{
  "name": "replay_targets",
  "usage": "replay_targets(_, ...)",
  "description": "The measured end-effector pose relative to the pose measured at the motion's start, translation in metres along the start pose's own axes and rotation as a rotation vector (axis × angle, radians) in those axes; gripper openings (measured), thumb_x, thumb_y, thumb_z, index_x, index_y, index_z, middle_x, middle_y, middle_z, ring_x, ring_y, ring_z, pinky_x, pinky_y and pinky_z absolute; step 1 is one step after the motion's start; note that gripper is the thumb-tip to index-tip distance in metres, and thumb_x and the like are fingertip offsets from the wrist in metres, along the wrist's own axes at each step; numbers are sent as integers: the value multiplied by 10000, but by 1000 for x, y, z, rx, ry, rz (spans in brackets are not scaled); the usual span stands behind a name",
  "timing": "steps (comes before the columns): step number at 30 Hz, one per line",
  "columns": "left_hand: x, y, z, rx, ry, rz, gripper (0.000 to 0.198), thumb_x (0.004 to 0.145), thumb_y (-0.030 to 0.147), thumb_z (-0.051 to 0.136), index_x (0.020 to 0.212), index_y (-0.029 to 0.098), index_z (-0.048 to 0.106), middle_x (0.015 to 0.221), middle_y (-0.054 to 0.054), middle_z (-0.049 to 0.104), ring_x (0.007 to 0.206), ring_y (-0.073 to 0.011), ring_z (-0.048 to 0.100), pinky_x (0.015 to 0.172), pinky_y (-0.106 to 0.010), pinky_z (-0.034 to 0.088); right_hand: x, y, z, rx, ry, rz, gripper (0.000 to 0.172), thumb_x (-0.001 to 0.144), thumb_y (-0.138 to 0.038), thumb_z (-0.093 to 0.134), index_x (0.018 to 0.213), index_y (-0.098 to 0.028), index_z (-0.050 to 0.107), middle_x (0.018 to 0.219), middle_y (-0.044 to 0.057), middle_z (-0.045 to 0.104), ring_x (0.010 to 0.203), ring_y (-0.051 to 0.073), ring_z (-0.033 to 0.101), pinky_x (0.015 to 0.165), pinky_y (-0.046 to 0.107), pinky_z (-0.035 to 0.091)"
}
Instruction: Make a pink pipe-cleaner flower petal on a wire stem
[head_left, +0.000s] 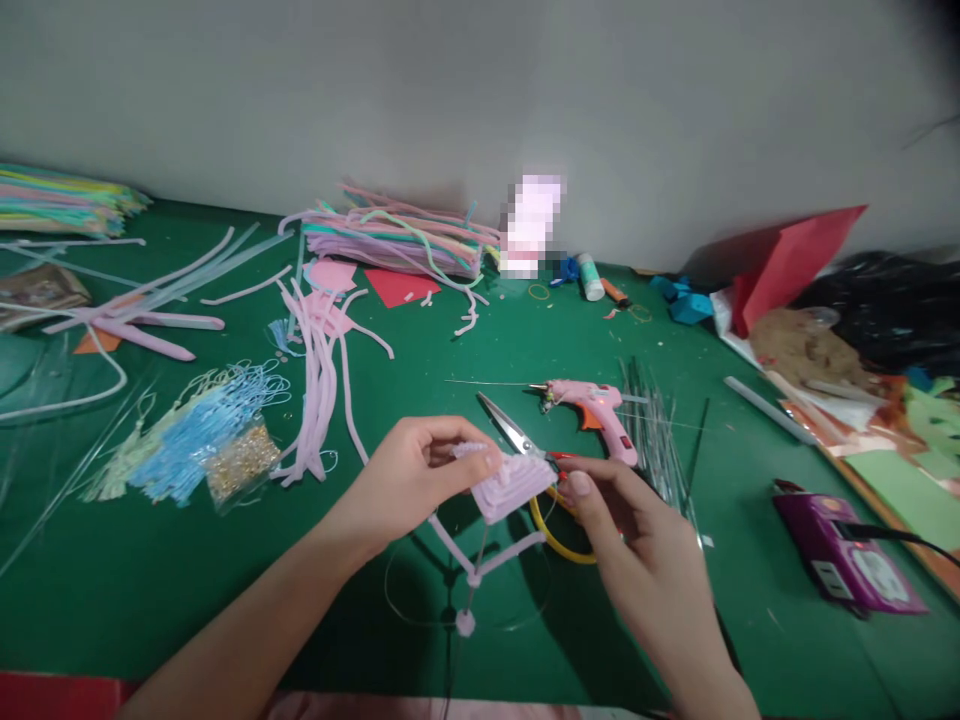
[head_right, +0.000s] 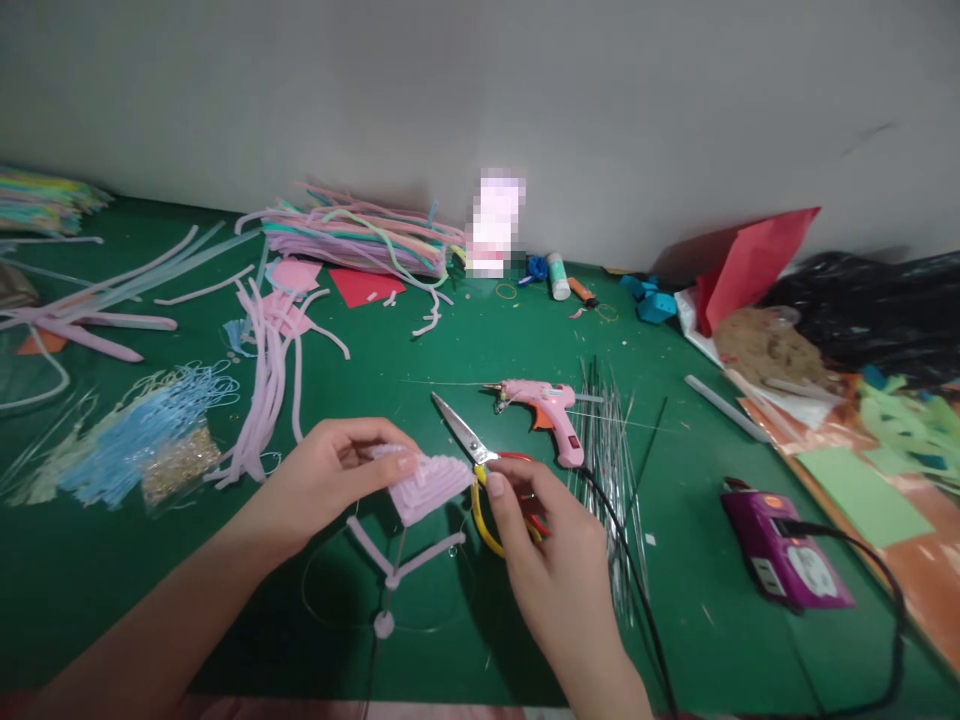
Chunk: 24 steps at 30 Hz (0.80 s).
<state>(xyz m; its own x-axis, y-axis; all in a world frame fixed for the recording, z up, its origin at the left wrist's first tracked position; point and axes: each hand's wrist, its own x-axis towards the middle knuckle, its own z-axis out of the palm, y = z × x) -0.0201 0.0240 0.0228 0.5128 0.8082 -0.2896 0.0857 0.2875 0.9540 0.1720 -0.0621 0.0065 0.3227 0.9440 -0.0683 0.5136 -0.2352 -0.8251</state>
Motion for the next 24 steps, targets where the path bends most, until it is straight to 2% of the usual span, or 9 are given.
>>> replay_targets(3,1,0,-1,-4,47,7,138,786,284,680,750,151,685,674,12,653,636,-98,586,626,-190,449,0,6,4,-98,-52,12,348,885,-494,491,1050,-217,622,936,99,703,782,245,671,659,342,530)
replay_targets(7,6,-5,-4,-50,92,-33,156,763,293,706,758,139,683,665,5,648,618,-93,575,589,-182,444,3,25,7,-496,-36,-168,402,834,-401,564,1165,-173,565,1087,168,631,988,340,598,823,471,485)
replay_targets(11,9,-12,-7,-113,50,-107,268,823,408,631,830,140,638,707,-11,650,623,-112,606,637,-237,498,20,32,3,-592,-180,-175,498,848,-258,482,1319,-97,457,995,182,650,796,289,641,678,395,492)
replay_targets(14,6,-17,-8,-184,-61,-192,288,831,422,622,916,150,577,764,-32,670,671,-139,648,699,-296,526,34,30,-7,-533,-366,-163,521,758,-217,559,1267,-111,517,713,63,651,595,211,597,563,304,439)
replay_targets(16,1,-21,-6,-219,-146,-232,384,726,297,754,1018,167,542,849,-40,691,740,-150,664,697,-280,526,37,32,-14,-387,-376,-97,398,723,-217,585,1117,-159,593,620,1,597,540,177,563,526,277,425)
replay_targets(18,-3,-24,-1,-248,-176,-266,535,636,178,815,1080,177,516,929,-52,706,778,-146,667,693,-255,527,34,36,-20,-94,-350,-22,331,732,-285,608,1048,-196,562,639,-23,565,528,163,570,509,273,457)
replay_targets(20,-6,-24,5,-258,-161,-285,449,679,193,790,1047,154,536,939,-74,720,738,-126,665,693,-243,530,26,40,-25,205,-264,-24,392,768,-404,618,1092,-232,481,780,1,591,687,191,656,642,312,536)
replay_targets(21,-5,-22,7,-246,-148,-273,363,713,227,768,999,135,564,915,-82,723,696,-114,658,683,-240,533,23,41,-28,229,-209,-40,422,759,-425,651,1091,-247,462,806,6,588,807,214,671,721,326,543)
replay_targets(24,0,-13,7,-198,-117,-187,267,739,265,751,911,100,631,816,-68,711,652,-109,651,663,-229,538,17,43,-35,36,-111,-137,513,740,-467,695,1124,-272,416,936,48,599,1015,250,631,834,362,524)
